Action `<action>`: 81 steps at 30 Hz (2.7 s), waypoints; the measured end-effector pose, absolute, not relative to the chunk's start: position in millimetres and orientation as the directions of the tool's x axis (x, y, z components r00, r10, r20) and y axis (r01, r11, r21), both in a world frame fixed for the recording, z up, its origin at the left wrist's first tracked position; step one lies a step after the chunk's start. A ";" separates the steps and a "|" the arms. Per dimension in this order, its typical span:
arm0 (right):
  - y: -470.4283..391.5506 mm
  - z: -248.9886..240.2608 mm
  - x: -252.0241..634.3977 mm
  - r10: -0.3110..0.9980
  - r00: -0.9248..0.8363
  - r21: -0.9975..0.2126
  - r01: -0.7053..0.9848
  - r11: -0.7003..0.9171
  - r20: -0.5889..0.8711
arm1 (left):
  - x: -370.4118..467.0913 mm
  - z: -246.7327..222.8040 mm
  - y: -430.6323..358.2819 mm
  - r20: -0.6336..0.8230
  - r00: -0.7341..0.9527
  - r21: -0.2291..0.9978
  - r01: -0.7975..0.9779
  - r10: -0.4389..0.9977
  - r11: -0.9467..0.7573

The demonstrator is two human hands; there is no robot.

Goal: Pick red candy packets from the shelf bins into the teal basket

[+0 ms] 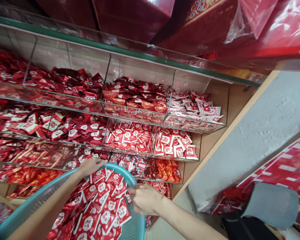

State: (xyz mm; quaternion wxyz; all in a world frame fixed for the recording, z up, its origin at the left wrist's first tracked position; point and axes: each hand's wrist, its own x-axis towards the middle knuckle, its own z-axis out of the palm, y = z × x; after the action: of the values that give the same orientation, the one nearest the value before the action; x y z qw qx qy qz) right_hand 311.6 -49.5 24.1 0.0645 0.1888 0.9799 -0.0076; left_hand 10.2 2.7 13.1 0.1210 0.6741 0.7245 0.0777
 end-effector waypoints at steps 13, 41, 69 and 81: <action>-44.3 24.5 313.2 0.363 -0.929 0.014 0.365 0.931 0.071 | 8.6 11.7 0.3 -0.074 -0.064 0.300 0.950 0.995 0.083; 64.6 127.8 248.3 0.867 -0.172 -0.087 0.967 0.239 0.468 | -1.1 11.0 -3.4 -0.059 -0.069 0.330 0.940 0.996 0.085; 26.3 129.4 262.4 0.654 -0.096 -0.384 0.742 0.550 0.751 | -1.0 14.3 -4.7 -0.091 -0.082 0.319 0.942 0.992 0.107; -62.3 74.5 285.6 0.823 -0.209 -0.647 0.528 0.550 0.529 | 2.9 11.7 -1.4 -0.102 -0.043 0.279 0.958 0.994 0.070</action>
State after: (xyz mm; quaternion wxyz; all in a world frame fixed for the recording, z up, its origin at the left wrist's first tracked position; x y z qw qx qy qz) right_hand 285.6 -62.3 74.5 -0.4449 0.4447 0.7595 -0.1657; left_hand 2.9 -1.4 11.7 0.1342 0.6785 0.7191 0.0671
